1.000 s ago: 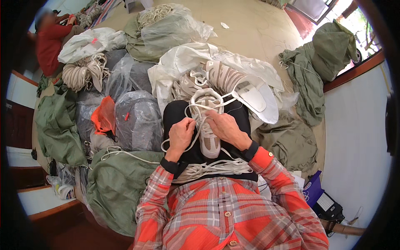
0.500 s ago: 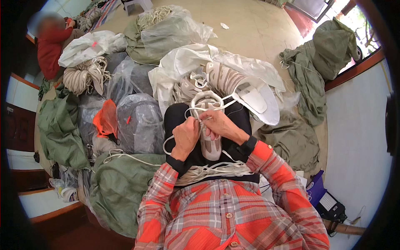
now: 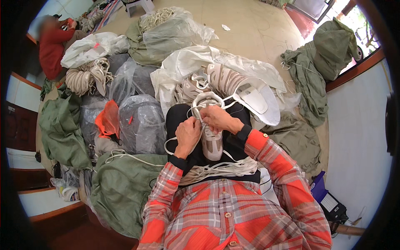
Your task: The recorder is lacing up the upper part of several shoes as part of a manufacturing or assembly process.
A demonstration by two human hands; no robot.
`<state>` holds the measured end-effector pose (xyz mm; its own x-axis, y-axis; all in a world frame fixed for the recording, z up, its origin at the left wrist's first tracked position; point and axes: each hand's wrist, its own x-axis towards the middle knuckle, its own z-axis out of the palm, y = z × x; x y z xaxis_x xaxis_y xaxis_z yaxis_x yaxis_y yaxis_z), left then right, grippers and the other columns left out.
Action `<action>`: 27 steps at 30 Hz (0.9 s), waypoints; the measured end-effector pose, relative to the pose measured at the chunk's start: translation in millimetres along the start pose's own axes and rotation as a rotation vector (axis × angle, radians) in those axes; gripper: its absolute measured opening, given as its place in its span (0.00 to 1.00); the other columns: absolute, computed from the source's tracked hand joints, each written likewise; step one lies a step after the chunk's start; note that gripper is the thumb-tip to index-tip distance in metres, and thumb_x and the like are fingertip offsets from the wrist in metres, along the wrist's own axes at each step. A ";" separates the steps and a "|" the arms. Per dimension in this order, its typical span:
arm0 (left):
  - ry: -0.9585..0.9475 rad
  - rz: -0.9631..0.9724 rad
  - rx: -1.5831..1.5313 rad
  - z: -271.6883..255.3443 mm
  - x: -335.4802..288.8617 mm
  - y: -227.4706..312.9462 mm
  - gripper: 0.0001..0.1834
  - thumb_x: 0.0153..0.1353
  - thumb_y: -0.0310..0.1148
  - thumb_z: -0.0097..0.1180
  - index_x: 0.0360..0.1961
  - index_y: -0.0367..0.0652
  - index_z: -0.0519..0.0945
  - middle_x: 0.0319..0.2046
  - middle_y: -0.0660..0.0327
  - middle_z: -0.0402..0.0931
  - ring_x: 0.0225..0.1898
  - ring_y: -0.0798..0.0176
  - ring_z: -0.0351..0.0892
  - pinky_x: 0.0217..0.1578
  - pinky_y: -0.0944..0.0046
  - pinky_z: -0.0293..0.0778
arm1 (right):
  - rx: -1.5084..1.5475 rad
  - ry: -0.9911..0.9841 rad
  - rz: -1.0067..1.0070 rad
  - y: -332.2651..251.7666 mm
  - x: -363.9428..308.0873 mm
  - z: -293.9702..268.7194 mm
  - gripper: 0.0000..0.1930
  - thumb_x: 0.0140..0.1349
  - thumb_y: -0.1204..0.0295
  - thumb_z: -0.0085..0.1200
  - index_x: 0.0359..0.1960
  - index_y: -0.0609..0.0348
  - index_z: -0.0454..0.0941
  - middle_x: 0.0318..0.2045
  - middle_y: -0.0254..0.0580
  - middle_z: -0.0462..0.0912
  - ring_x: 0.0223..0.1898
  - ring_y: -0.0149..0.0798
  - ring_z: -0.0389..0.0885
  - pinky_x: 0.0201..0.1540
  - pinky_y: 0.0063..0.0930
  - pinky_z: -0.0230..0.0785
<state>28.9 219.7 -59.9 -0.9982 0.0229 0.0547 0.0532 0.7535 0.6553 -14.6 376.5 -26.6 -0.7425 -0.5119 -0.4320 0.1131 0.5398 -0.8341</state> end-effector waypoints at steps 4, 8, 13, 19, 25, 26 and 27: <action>-0.427 -0.282 -0.434 -37.0 -3.9 -6.3 0.18 0.60 0.41 0.50 0.24 0.36 0.78 0.16 0.60 0.76 0.21 0.67 0.77 0.21 0.67 0.68 | -0.846 0.599 -0.257 8.5 -15.4 -4.0 0.03 0.54 0.75 0.45 0.30 0.60 0.68 0.16 0.44 0.75 0.17 0.38 0.77 0.20 0.35 0.69; -0.287 0.009 -1.867 -62.5 -30.8 -27.3 0.13 0.62 0.36 0.49 0.38 0.36 0.76 0.37 0.56 0.77 0.49 0.57 0.74 0.55 0.58 0.63 | -0.279 0.896 -0.065 9.4 -58.0 -58.1 0.05 0.59 0.74 0.46 0.32 0.62 0.66 0.20 0.43 0.76 0.21 0.36 0.79 0.20 0.30 0.70; 0.010 -0.283 -2.333 -47.0 -34.2 -4.2 0.16 0.65 0.33 0.44 0.53 0.49 0.72 0.49 0.57 0.74 0.59 0.56 0.65 0.63 0.49 0.52 | 1.012 0.531 -0.311 -0.2 -53.3 -33.9 0.06 0.65 0.73 0.43 0.33 0.62 0.65 0.38 0.53 0.76 0.33 0.41 0.80 0.32 0.29 0.78; -0.066 -0.528 -2.464 -23.2 -34.9 -22.2 0.13 0.64 0.29 0.45 0.48 0.41 0.73 0.41 0.58 0.78 0.46 0.62 0.77 0.51 0.57 0.70 | 1.288 0.404 -0.606 32.8 -67.3 -56.7 0.05 0.62 0.74 0.46 0.33 0.63 0.71 0.32 0.43 0.76 0.33 0.40 0.77 0.41 0.34 0.72; -0.558 -0.920 -2.512 27.8 -43.6 -4.9 0.06 0.63 0.31 0.49 0.32 0.40 0.74 0.24 0.67 0.74 0.27 0.69 0.74 0.34 0.66 0.72 | 1.237 0.831 -0.872 0.0 -126.2 -100.8 0.07 0.64 0.74 0.44 0.35 0.65 0.73 0.27 0.41 0.77 0.32 0.34 0.78 0.42 0.31 0.74; -0.558 -0.919 -2.513 26.8 -44.2 -2.8 0.06 0.63 0.31 0.49 0.32 0.40 0.74 0.24 0.67 0.74 0.27 0.69 0.74 0.34 0.66 0.72 | 1.269 0.852 -0.787 -7.3 -119.5 -89.3 0.06 0.64 0.75 0.45 0.36 0.65 0.73 0.28 0.41 0.77 0.31 0.34 0.78 0.42 0.32 0.75; -0.371 -0.947 -2.367 18.6 -44.5 6.2 0.07 0.63 0.32 0.49 0.30 0.42 0.74 0.24 0.67 0.73 0.29 0.68 0.74 0.38 0.63 0.70 | 1.299 0.873 -0.701 -11.1 -117.0 -82.4 0.05 0.64 0.77 0.45 0.37 0.65 0.73 0.28 0.40 0.77 0.31 0.33 0.79 0.43 0.33 0.75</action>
<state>73.2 235.6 -72.3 -0.7273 0.5116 -0.4575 -0.4727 -0.8567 -0.2064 16.6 485.5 61.5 -0.9429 0.3305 0.0420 -0.2724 -0.6924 -0.6682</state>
